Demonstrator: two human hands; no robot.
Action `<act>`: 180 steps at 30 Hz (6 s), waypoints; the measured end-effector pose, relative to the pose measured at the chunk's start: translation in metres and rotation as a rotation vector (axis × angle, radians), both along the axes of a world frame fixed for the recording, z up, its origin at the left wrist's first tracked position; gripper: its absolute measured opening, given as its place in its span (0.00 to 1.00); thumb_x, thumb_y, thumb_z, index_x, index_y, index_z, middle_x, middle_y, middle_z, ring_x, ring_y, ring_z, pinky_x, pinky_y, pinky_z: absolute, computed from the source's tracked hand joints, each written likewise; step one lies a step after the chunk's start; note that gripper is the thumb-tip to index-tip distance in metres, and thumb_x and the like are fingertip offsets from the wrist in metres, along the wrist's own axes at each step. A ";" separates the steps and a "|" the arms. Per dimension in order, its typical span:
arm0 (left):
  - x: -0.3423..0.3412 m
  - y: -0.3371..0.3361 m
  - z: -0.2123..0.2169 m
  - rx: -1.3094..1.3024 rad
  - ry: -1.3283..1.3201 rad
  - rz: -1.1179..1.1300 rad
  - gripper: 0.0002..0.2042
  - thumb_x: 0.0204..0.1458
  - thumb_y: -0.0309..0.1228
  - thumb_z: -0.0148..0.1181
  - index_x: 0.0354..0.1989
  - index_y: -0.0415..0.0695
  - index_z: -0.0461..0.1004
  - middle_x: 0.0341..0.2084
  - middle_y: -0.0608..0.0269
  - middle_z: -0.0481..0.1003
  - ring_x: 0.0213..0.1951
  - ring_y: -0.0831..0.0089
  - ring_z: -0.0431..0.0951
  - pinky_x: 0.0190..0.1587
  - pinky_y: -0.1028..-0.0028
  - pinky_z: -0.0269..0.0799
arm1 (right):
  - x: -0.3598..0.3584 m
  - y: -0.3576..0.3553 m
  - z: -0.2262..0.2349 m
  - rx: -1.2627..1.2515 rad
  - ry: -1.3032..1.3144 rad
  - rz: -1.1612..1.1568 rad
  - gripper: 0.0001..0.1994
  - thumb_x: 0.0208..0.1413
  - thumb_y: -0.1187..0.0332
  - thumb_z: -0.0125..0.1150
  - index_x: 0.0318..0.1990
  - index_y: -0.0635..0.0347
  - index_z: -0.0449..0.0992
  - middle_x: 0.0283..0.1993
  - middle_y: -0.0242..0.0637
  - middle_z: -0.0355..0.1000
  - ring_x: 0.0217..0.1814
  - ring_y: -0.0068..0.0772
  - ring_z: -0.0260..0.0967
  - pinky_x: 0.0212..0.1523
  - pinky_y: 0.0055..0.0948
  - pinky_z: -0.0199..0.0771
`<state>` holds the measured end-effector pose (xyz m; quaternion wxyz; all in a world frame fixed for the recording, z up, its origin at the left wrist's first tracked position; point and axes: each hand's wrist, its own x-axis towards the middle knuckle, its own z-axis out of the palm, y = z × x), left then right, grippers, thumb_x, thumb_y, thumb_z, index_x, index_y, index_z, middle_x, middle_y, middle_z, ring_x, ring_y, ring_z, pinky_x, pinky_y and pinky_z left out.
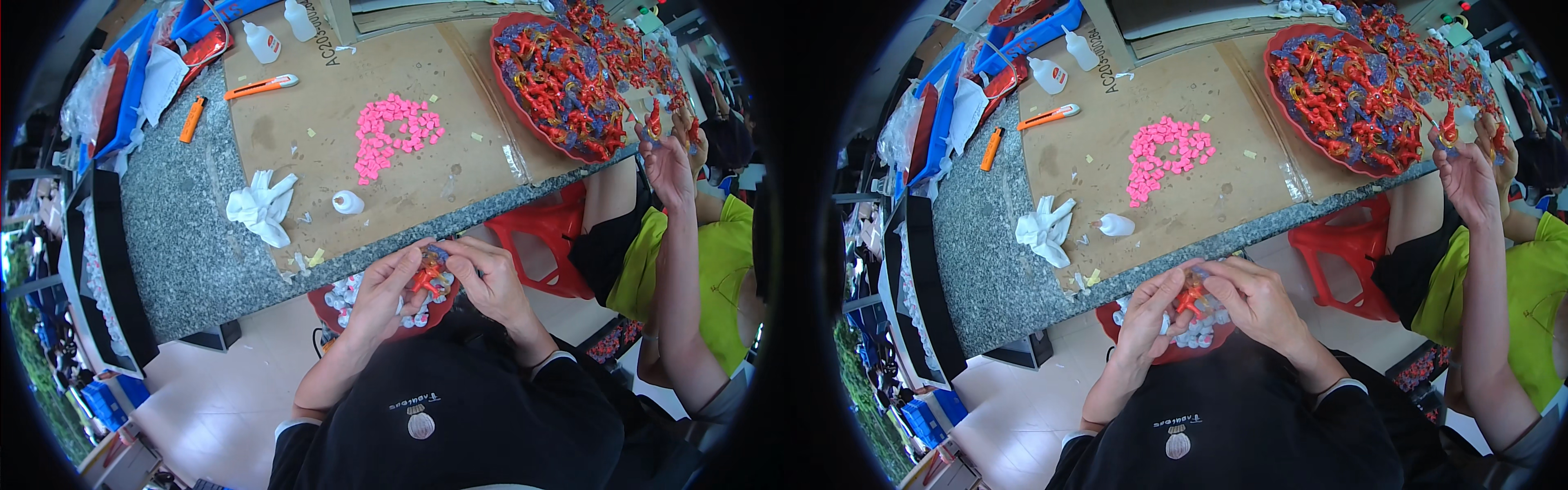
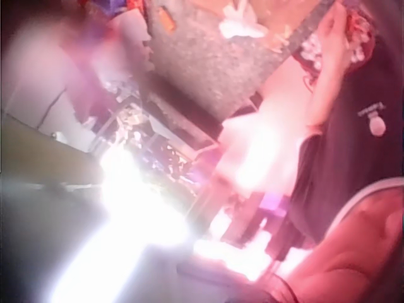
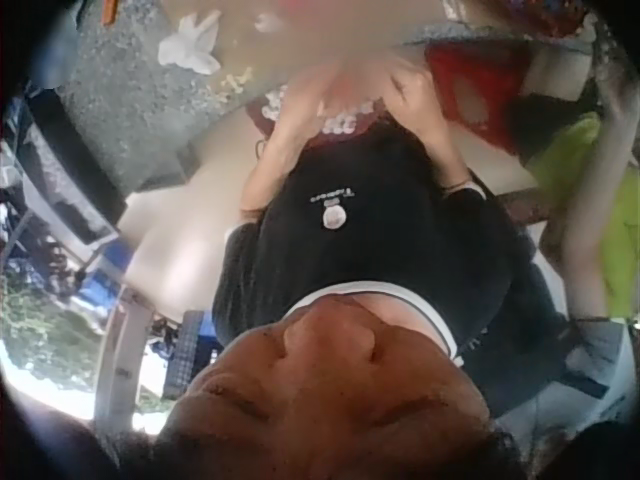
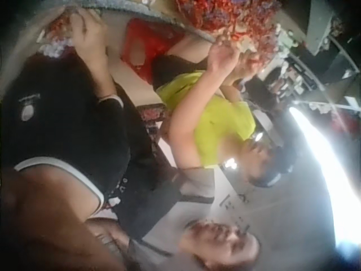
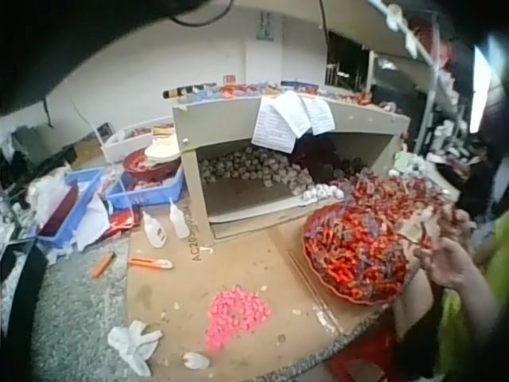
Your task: The person assembles small plastic components by applying adhesive from a glue bottle and joining the components together by hand.
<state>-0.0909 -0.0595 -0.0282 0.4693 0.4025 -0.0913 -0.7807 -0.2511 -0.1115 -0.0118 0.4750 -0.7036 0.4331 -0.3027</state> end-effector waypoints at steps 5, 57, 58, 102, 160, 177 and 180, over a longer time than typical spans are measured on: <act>0.002 0.000 0.003 0.033 0.001 0.026 0.17 0.60 0.32 0.39 0.52 0.36 0.66 0.21 0.60 0.70 0.13 0.84 0.60 0.13 0.85 0.48 | -0.007 0.001 -0.005 -0.005 -0.022 0.017 0.07 0.52 0.74 0.54 0.35 0.70 0.74 0.25 0.43 0.69 0.24 0.36 0.67 0.26 0.27 0.66; 0.001 0.009 -0.030 -0.743 -0.783 0.283 0.09 0.39 0.15 0.60 0.28 0.42 0.78 0.29 0.63 0.69 0.32 0.76 0.71 0.33 0.80 0.67 | -0.006 0.005 -0.005 -0.125 -0.162 0.123 0.10 0.47 0.77 0.58 0.39 0.68 0.74 0.29 0.43 0.72 0.28 0.35 0.71 0.29 0.26 0.70; 0.002 0.009 -0.030 -0.739 -0.814 0.263 0.09 0.38 0.15 0.60 0.28 0.42 0.78 0.30 0.62 0.70 0.33 0.75 0.72 0.33 0.80 0.68 | -0.007 0.005 -0.005 -0.089 -0.170 0.138 0.10 0.48 0.76 0.57 0.40 0.69 0.74 0.30 0.43 0.73 0.29 0.36 0.72 0.30 0.26 0.70; -0.035 -0.027 -0.007 -0.348 -0.606 0.076 0.04 0.52 0.21 0.53 0.35 0.36 0.71 0.23 0.64 0.75 0.17 0.86 0.66 0.20 0.85 0.60 | -0.049 -0.157 0.023 -0.816 0.112 -0.638 0.09 0.50 0.72 0.56 0.37 0.68 0.73 0.29 0.46 0.71 0.29 0.45 0.70 0.30 0.36 0.69; -0.030 -0.019 0.010 -0.393 -0.670 -0.073 0.09 0.53 0.26 0.55 0.39 0.35 0.76 0.18 0.68 0.69 0.16 0.87 0.64 0.17 0.85 0.59 | -0.051 -0.026 0.009 0.671 -0.493 -0.006 0.18 0.48 0.80 0.59 0.50 0.70 0.68 0.38 0.39 0.73 0.31 0.20 0.70 0.31 0.20 0.71; -0.031 -0.014 -0.006 -0.287 -0.199 0.052 0.16 0.53 0.20 0.48 0.52 0.39 0.64 0.26 0.61 0.73 0.13 0.84 0.61 0.13 0.85 0.48 | -0.043 -0.015 -0.007 0.428 -0.325 -0.016 0.08 0.51 0.71 0.58 0.36 0.67 0.76 0.25 0.31 0.72 0.26 0.15 0.66 0.25 0.18 0.63; -0.024 -0.008 -0.017 -0.342 -0.446 0.007 0.20 0.49 0.16 0.51 0.53 0.38 0.63 0.32 0.59 0.73 0.17 0.84 0.66 0.15 0.87 0.55 | -0.042 -0.014 -0.001 0.271 -0.209 -0.022 0.07 0.50 0.72 0.59 0.34 0.67 0.76 0.22 0.33 0.71 0.23 0.17 0.66 0.22 0.20 0.62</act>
